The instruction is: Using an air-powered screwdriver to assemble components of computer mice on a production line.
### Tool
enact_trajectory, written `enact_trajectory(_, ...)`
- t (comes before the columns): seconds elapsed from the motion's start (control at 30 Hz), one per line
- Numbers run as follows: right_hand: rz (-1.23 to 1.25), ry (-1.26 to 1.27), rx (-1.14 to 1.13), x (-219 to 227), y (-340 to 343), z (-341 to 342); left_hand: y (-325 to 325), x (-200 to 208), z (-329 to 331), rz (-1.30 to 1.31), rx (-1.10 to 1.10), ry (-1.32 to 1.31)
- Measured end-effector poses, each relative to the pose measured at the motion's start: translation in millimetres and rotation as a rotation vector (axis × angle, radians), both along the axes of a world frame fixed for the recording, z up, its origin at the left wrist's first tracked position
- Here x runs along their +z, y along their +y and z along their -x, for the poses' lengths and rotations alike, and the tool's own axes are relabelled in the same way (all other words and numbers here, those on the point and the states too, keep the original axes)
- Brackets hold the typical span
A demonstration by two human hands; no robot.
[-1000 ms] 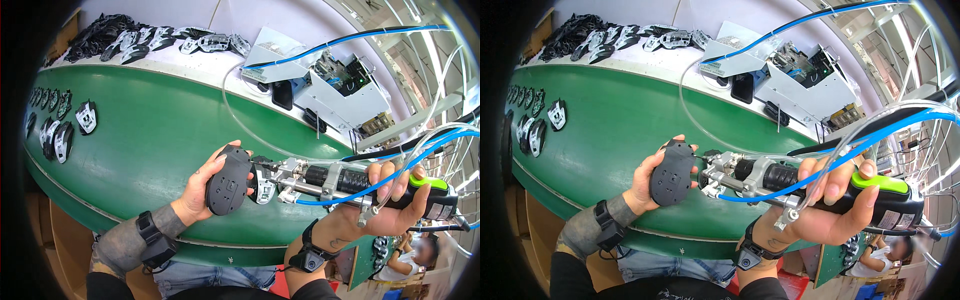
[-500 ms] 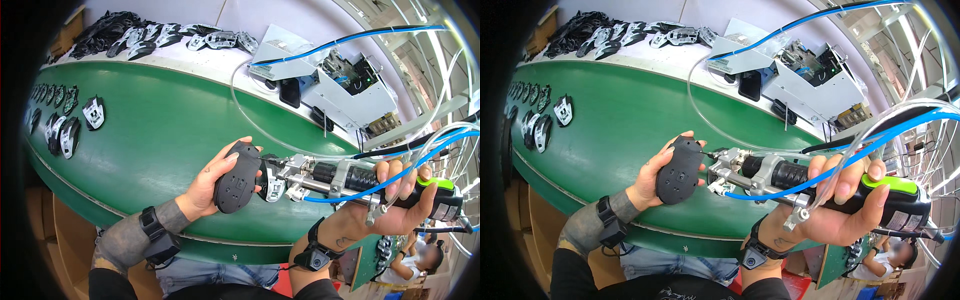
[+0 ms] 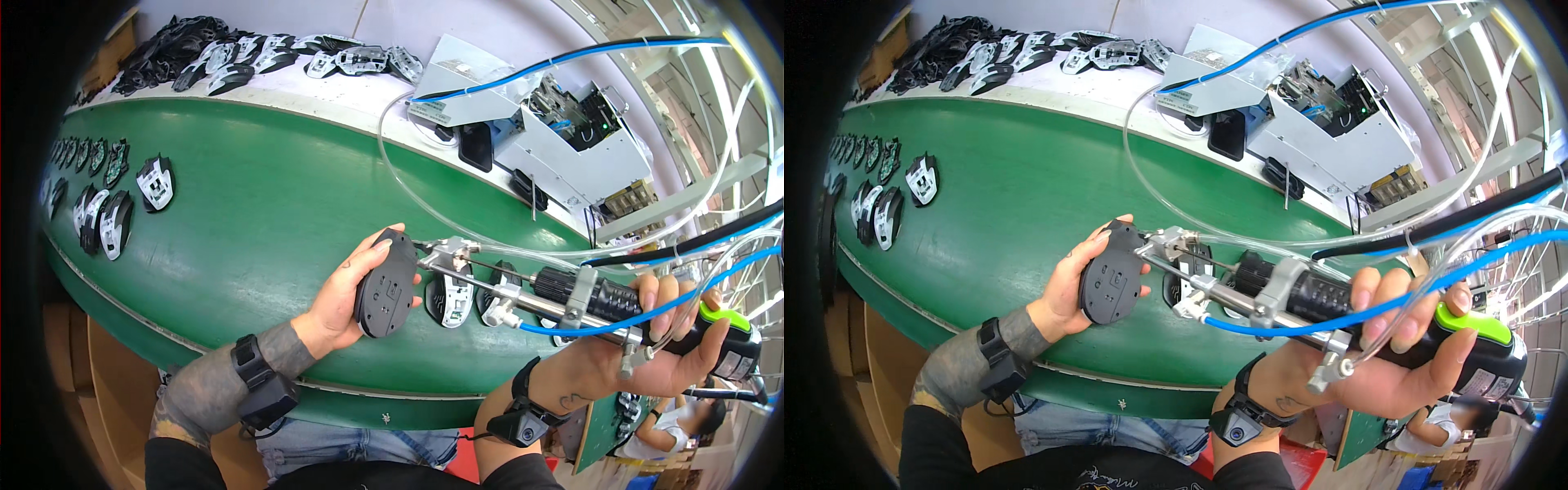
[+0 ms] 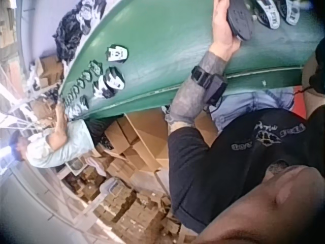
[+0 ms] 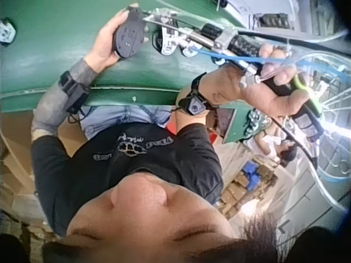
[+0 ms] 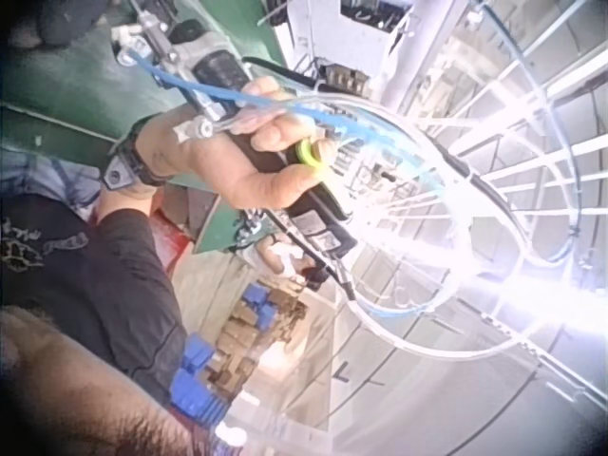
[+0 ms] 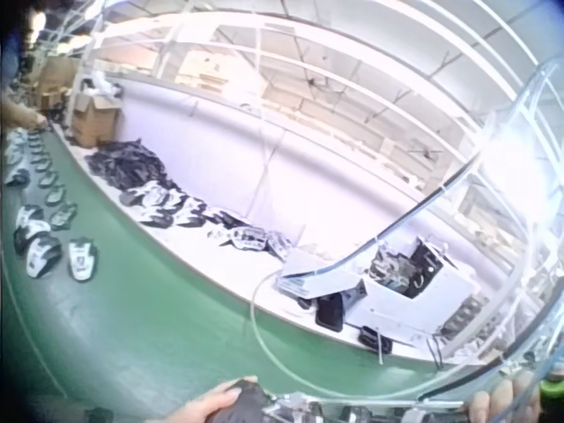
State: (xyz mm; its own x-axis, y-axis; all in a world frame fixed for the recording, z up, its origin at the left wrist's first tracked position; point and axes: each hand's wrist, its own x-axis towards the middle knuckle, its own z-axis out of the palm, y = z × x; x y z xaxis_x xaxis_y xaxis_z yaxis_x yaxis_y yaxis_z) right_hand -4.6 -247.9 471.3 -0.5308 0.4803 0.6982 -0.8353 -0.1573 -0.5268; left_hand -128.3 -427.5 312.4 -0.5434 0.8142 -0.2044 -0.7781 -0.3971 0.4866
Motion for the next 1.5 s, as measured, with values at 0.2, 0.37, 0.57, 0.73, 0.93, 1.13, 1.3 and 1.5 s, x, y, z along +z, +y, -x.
enact_trajectory(0.2, -0.043, -0.056, 0.015, -3.1, -6.7, 10.9, -2.3, 6.0, -5.6, -0.025, -0.070, 0.028)
enact_trajectory(0.37, -0.038, -0.063, -0.003, -3.9, -7.8, 11.9, -2.1, 13.5, -8.4, -0.025, -0.101, 0.036)
enact_trajectory(0.57, -0.035, -0.037, 0.043, -1.2, -11.3, 11.3, -4.6, 13.5, -3.5, -0.007, -0.090, 0.135)
enact_trajectory(0.73, -0.014, -0.061, -0.033, 3.6, -10.9, 8.0, -0.7, -0.4, 18.1, 0.280, 0.175, 0.116)
enact_trajectory(0.93, -0.019, -0.067, 0.026, 6.9, -15.2, 5.3, -7.8, 3.9, 22.0, 0.076, 0.119, -0.004)
enact_trajectory(1.13, -0.016, -0.062, 0.037, 13.4, -13.1, 0.2, -8.2, 2.1, 25.0, 0.117, 0.186, 0.038)
enact_trajectory(1.3, -0.005, -0.090, -0.048, 21.6, -15.5, -5.0, -11.3, -0.3, 29.6, 0.182, 0.262, 0.078)
enact_trajectory(1.5, 0.014, -0.157, -0.074, 32.2, -13.9, -23.4, -7.0, 11.3, 21.6, 0.225, 0.305, 0.053)
